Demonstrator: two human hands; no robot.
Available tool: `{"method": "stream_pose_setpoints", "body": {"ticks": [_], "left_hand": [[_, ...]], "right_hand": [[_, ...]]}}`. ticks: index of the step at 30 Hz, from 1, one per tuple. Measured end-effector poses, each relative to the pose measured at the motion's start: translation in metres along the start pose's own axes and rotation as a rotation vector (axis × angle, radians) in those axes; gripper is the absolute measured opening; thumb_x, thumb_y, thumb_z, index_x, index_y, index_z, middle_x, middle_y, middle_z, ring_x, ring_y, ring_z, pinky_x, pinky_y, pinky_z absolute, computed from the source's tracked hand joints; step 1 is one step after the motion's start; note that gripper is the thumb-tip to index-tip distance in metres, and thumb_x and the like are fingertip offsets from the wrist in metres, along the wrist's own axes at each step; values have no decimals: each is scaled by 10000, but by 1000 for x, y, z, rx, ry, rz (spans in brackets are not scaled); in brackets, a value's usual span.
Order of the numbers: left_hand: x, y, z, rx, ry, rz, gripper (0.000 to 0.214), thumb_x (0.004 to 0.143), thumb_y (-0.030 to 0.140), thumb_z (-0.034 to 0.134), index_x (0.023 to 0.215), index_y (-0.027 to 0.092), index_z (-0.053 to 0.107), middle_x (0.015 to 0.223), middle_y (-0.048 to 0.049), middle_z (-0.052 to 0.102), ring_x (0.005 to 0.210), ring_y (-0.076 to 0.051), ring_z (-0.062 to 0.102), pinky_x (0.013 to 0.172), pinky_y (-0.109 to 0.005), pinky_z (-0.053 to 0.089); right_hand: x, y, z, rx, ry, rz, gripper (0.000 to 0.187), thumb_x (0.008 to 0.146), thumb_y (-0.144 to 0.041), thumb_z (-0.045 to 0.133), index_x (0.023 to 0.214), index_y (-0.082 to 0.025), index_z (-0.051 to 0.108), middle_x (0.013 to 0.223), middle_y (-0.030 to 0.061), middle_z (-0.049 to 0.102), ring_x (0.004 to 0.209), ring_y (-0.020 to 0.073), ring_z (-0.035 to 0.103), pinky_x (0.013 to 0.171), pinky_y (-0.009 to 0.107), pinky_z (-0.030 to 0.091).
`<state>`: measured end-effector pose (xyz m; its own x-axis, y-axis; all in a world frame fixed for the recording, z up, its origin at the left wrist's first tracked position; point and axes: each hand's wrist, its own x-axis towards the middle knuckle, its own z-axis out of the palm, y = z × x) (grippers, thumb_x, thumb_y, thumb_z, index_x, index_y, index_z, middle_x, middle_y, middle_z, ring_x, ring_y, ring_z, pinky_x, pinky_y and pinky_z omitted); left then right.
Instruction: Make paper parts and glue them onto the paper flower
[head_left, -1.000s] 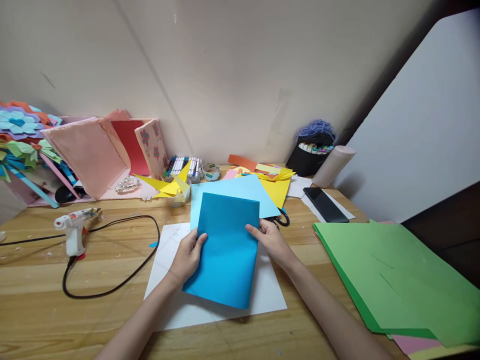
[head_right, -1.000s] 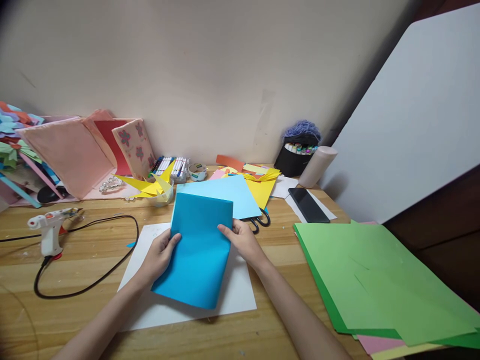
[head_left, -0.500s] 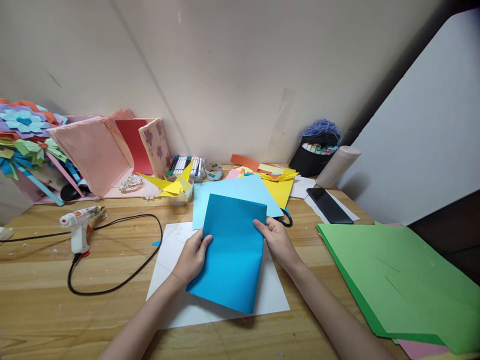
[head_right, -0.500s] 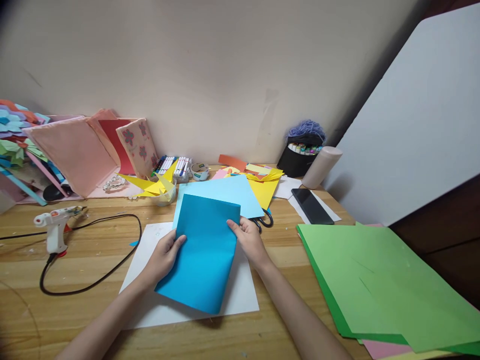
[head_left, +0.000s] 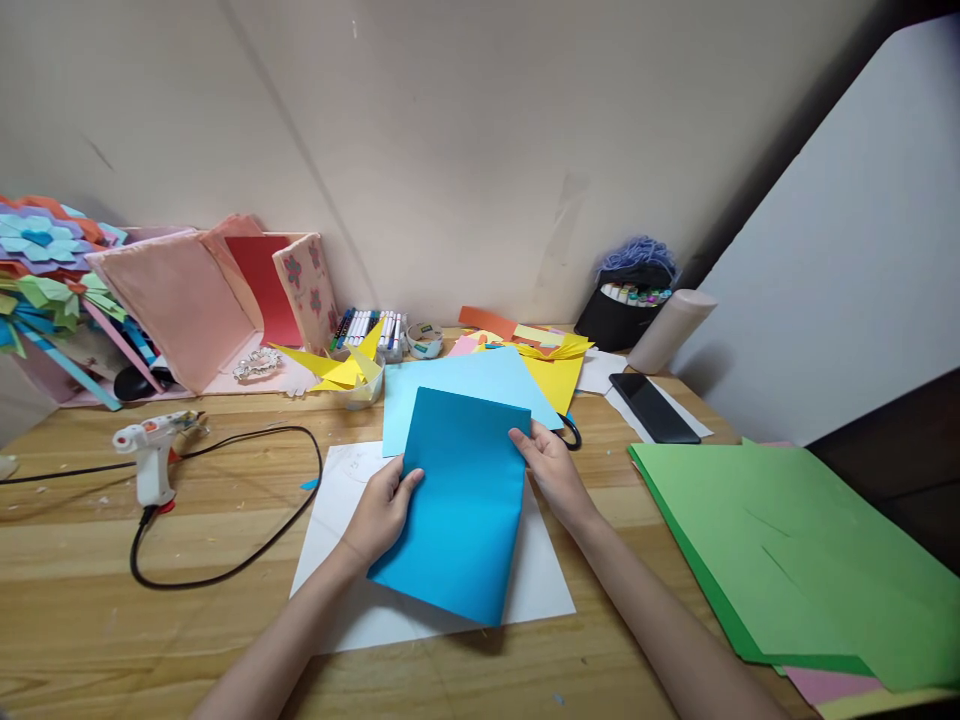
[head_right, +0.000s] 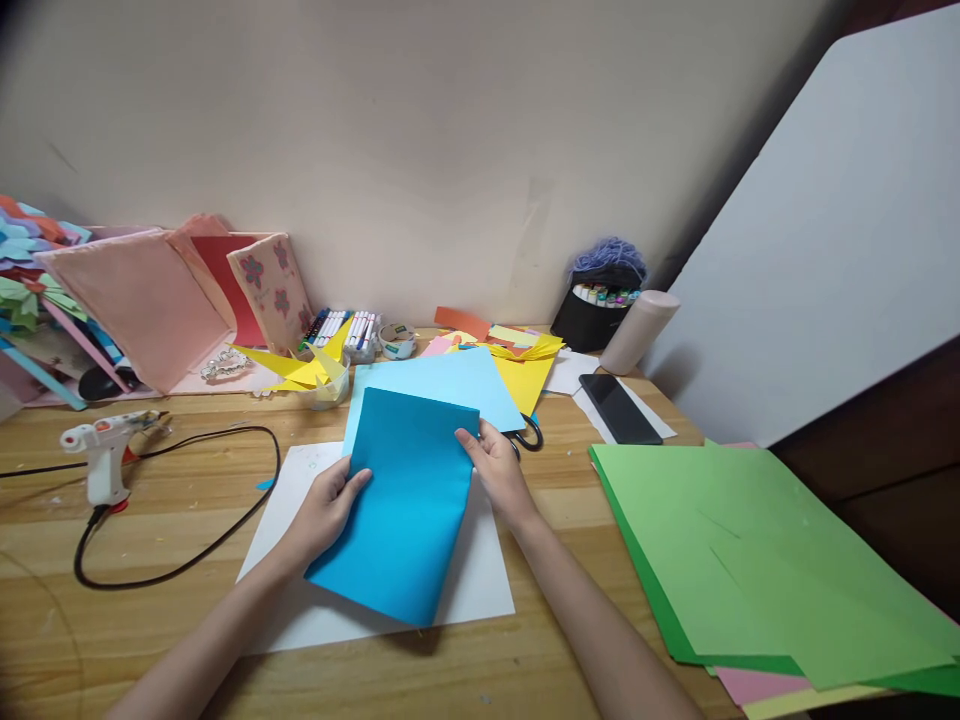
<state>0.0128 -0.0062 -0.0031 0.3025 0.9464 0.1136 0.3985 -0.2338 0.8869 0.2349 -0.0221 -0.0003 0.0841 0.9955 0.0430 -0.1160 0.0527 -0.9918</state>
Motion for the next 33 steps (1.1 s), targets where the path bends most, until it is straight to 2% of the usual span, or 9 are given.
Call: {"method": "stream_pose_setpoints", "body": {"ticks": [5, 10, 13, 19, 24, 26, 28, 30, 33], "left_hand": [[2, 1, -2, -10, -30, 19, 261, 818, 400, 451, 669, 189, 490, 646, -10, 543, 618, -168, 490, 597, -272, 397], [5, 0, -8, 26, -93, 8, 278, 815, 426, 443, 702, 183, 517, 704, -27, 580, 664, -186, 512, 640, -287, 409], [7, -2, -12, 58, -123, 23, 294, 814, 432, 438, 673, 184, 506, 674, -17, 565, 640, -179, 498, 619, -279, 399], [13, -3, -23, 85, -127, 1, 333, 766, 483, 483, 615, 186, 498, 619, -10, 554, 599, -178, 485, 581, -276, 390], [14, -3, -24, 87, -138, -8, 346, 745, 501, 496, 597, 189, 498, 620, -12, 569, 598, -181, 493, 588, -280, 401], [14, -4, -22, 58, -101, -25, 336, 736, 497, 506, 600, 189, 509, 625, -16, 581, 606, -188, 504, 591, -285, 410], [14, -4, -20, 33, -42, -42, 322, 729, 489, 513, 602, 193, 515, 623, -21, 590, 627, -201, 518, 604, -293, 421], [14, -5, -18, 29, 12, -37, 306, 730, 473, 514, 597, 198, 512, 608, -22, 585, 644, -211, 529, 616, -297, 427], [13, -5, -15, 49, 44, -18, 285, 749, 453, 495, 629, 196, 517, 642, -27, 595, 662, -213, 540, 638, -304, 433]], "right_hand": [[3, -2, -4, -19, -13, 42, 379, 708, -538, 613, 902, -213, 604, 850, 35, 671, 806, 216, 617, 734, 330, 478], [7, -2, -14, -67, -33, 73, 408, 670, -578, 619, 654, -179, 536, 589, -12, 568, 568, 140, 528, 560, 263, 431], [7, -1, -15, -97, -39, 49, 433, 670, -567, 624, 557, -175, 476, 533, -23, 515, 513, 114, 473, 522, 244, 395], [5, 2, -9, -23, -20, 108, 448, 679, -623, 571, 560, -195, 512, 545, -3, 564, 532, 168, 547, 563, 305, 465], [4, 4, -7, 28, 24, 115, 468, 693, -622, 549, 532, -187, 489, 533, -3, 555, 513, 151, 532, 527, 286, 457], [3, 4, -7, 29, -39, 152, 411, 667, -591, 600, 652, -182, 553, 592, -7, 593, 559, 150, 564, 558, 278, 472], [2, 5, -6, -9, -195, 214, 400, 627, -544, 664, 765, -175, 594, 647, -4, 625, 612, 157, 596, 591, 277, 482], [2, 8, -4, -66, -304, 252, 393, 611, -524, 684, 734, -160, 604, 639, 3, 630, 610, 155, 598, 598, 272, 474], [1, 13, 0, -95, -236, 240, 397, 636, -553, 648, 638, -163, 574, 601, 1, 615, 568, 147, 570, 578, 265, 450]]}}
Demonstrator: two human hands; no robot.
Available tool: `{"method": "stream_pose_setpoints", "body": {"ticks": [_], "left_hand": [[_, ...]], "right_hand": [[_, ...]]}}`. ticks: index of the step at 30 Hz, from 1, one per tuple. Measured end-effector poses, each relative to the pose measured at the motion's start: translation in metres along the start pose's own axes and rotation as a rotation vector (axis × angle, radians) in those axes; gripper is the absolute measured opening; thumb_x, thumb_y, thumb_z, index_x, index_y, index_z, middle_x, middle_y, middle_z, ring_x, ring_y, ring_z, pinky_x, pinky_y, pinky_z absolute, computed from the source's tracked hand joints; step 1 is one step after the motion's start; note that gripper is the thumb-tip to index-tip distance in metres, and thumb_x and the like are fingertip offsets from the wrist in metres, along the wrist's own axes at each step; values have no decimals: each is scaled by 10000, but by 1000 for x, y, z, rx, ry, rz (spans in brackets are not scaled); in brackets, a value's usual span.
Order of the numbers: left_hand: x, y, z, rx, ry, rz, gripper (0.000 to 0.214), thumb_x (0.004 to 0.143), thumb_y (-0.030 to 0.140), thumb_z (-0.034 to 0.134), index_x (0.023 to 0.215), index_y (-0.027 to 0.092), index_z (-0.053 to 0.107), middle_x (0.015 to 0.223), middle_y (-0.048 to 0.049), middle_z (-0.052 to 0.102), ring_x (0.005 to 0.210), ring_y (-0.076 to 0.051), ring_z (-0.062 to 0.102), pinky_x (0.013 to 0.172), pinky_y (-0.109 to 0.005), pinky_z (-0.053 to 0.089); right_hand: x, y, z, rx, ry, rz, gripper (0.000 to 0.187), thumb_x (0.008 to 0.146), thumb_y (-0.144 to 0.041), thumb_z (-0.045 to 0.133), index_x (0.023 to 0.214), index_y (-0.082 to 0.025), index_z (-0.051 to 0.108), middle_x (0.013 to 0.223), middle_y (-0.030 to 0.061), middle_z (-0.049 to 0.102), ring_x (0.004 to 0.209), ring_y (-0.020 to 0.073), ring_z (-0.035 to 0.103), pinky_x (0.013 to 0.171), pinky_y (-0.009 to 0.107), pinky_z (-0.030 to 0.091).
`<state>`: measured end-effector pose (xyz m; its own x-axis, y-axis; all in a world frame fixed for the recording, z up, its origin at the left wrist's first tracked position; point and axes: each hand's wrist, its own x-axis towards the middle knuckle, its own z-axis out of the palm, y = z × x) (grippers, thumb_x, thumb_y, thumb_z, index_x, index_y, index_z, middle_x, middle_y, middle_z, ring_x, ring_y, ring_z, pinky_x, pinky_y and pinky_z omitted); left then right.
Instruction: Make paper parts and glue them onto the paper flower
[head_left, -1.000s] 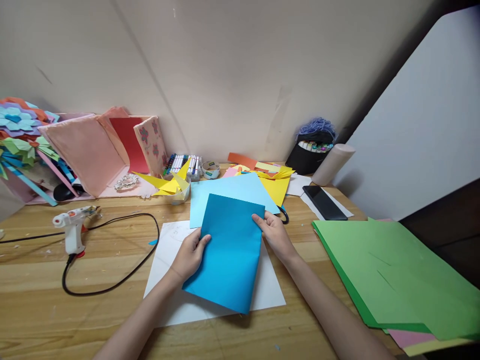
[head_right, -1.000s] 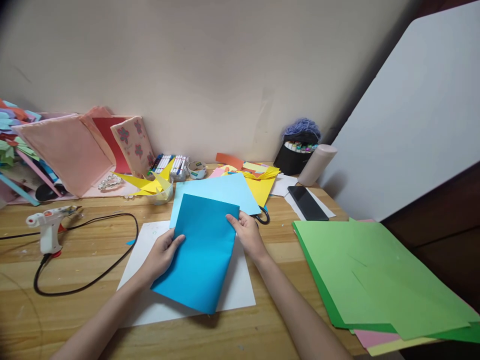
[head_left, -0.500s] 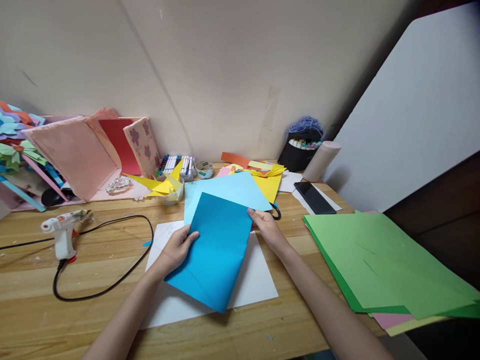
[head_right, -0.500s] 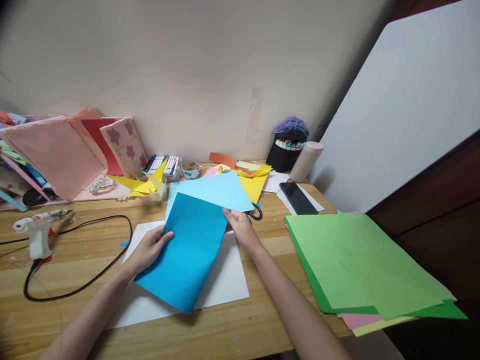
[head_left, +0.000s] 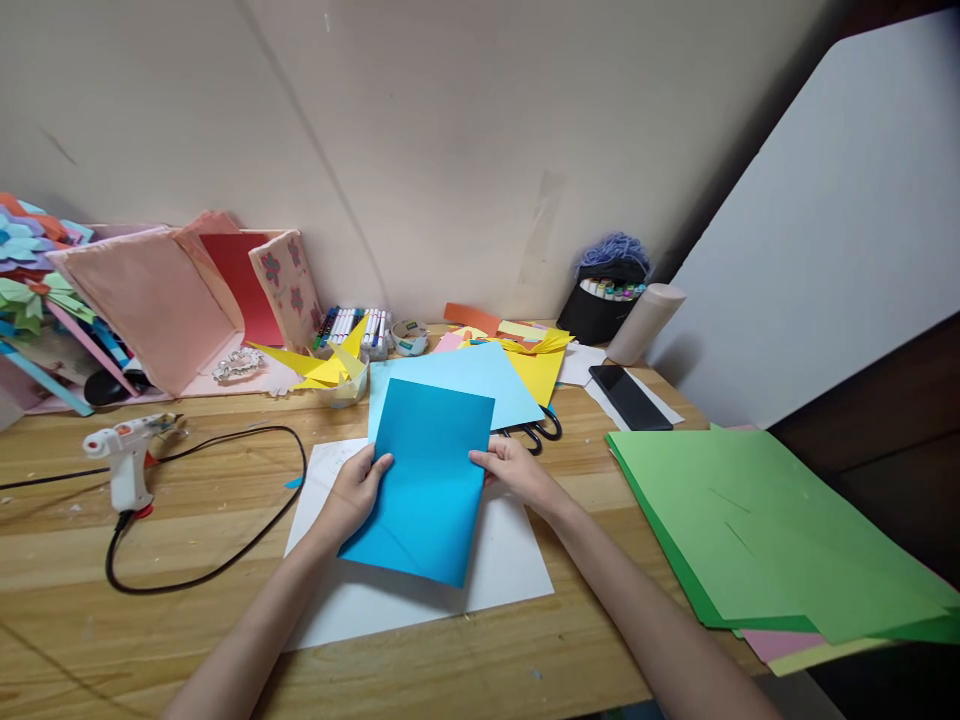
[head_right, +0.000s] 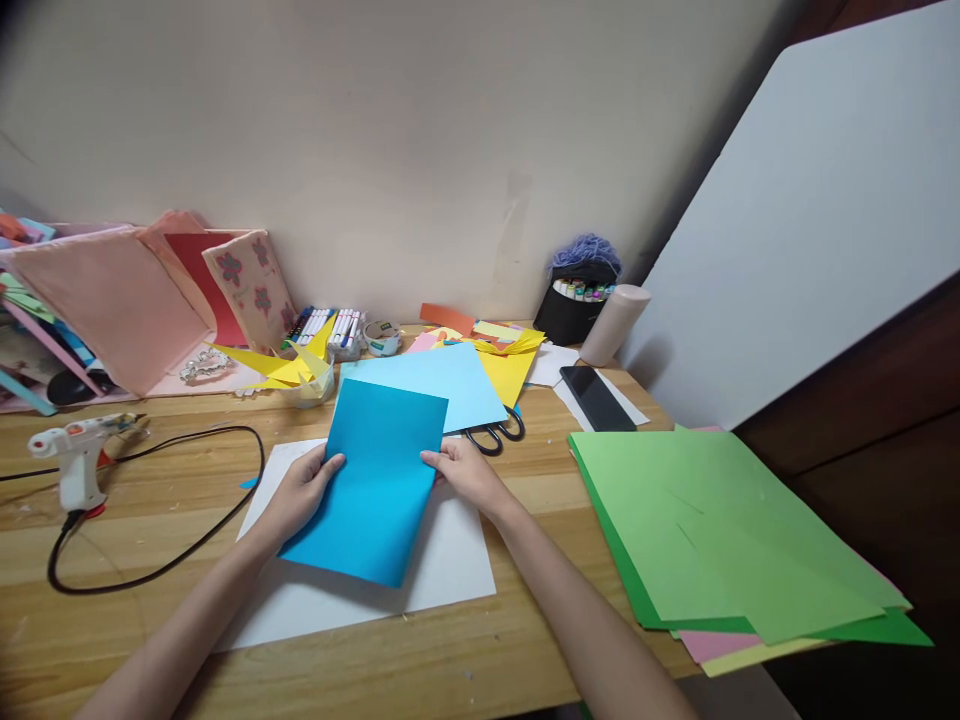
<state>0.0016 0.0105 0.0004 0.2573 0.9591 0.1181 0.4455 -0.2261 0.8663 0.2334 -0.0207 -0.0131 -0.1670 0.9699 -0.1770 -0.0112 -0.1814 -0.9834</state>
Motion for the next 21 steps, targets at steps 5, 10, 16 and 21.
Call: {"method": "stream_pose_setpoints", "body": {"ticks": [5, 10, 16, 21], "left_hand": [[-2, -1, 4, -32, 63, -45, 285, 777, 448, 465, 704, 182, 534, 742, -44, 625, 728, -215, 552, 684, -307, 438], [-6, 3, 4, -264, -51, -249, 360, 752, 503, 503, 802, 156, 584, 796, -63, 665, 791, -240, 590, 677, -321, 468], [-11, 7, 2, -559, -265, -398, 423, 642, 460, 668, 910, 136, 617, 930, -92, 684, 917, -283, 606, 743, -352, 486], [-10, -1, 5, -562, -180, -417, 435, 626, 451, 679, 929, 142, 627, 979, -100, 680, 974, -308, 587, 780, -397, 481]], "right_hand": [[-2, 4, 9, 27, -90, 5, 379, 699, -548, 599, 735, -172, 588, 677, -3, 610, 616, 147, 551, 576, 250, 420], [0, 10, 7, -28, 11, 16, 399, 697, -559, 588, 666, -168, 514, 606, -16, 530, 573, 132, 487, 558, 251, 386], [5, 12, 2, -73, 66, 21, 434, 674, -591, 587, 665, -167, 495, 616, -5, 519, 583, 139, 478, 556, 262, 390], [0, 9, 3, -52, -7, 102, 452, 702, -601, 557, 624, -164, 470, 585, -15, 496, 569, 127, 473, 547, 251, 376]]}}
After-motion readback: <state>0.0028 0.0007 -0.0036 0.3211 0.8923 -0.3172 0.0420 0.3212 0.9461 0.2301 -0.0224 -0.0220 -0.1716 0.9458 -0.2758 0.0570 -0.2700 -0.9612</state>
